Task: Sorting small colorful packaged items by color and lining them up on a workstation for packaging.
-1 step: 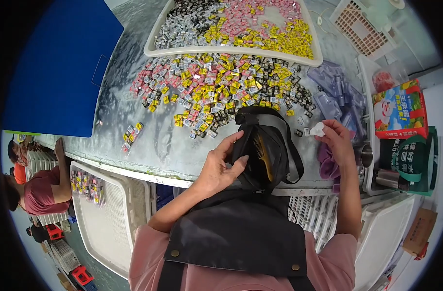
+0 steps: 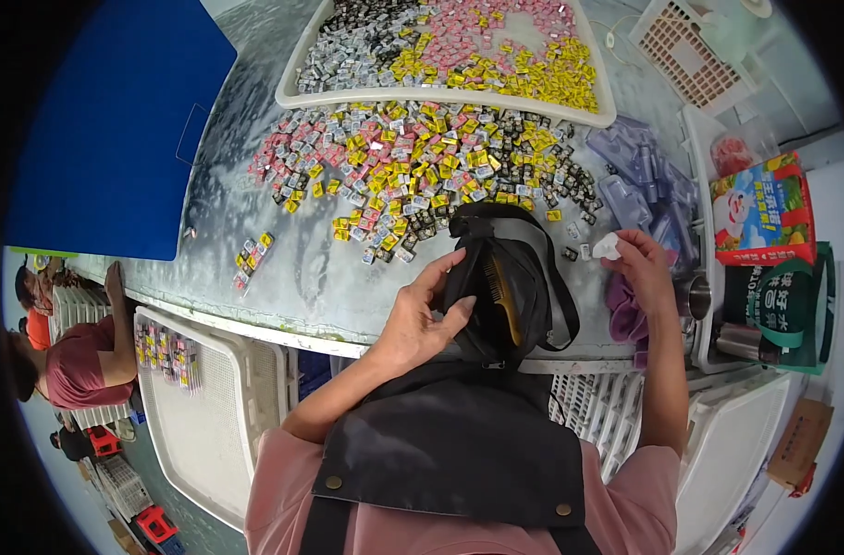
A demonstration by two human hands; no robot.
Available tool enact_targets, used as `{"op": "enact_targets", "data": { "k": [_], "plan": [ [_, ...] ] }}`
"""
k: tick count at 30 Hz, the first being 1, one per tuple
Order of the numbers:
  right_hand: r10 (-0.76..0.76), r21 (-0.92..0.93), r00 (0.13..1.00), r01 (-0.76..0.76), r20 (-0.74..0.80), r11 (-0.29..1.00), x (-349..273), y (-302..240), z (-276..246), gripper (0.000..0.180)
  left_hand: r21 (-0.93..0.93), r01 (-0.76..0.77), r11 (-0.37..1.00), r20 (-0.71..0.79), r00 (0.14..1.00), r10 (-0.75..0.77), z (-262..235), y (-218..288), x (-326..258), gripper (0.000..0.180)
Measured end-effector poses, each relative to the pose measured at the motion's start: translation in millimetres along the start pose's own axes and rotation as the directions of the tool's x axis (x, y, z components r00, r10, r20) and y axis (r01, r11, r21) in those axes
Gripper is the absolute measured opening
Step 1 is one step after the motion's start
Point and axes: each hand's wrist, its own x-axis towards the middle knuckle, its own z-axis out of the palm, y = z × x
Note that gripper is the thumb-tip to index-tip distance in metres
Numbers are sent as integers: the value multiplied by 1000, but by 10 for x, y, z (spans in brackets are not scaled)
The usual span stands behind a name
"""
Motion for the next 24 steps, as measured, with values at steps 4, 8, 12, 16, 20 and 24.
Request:
{"op": "enact_targets", "data": {
  "k": [4, 8, 12, 16, 20, 24],
  "plan": [
    [-353, -732, 931, 175, -95, 658, -11, 139, 119, 24, 43, 44, 998, 11, 999, -45, -16, 23, 2, 58],
    [-548, -652, 813, 525, 196, 547, -548, -326, 826, 27, 31, 89, 996, 26, 996, -90, -1, 72, 12, 58],
    [-577, -569, 779, 597, 244, 565, -751, -436, 1274, 25, 59, 42, 997, 0, 999, -42, 63, 62, 34, 57],
    [-515, -583, 776, 621, 364, 524, -707, -214, 1327, 19, 152, -124, 981, -168, 974, 149, 6, 132, 83, 49],
    [-477, -510, 851, 516, 218, 688, -799, -275, 1382, 11, 289, -139, 947, -69, 984, 165, 27, 154, 28, 49],
    [-432, -437, 876, 481, 212, 760, -805, -345, 1462, 11, -29, -49, 998, -96, 994, 46, -4, 117, 168, 54]
  ]
}}
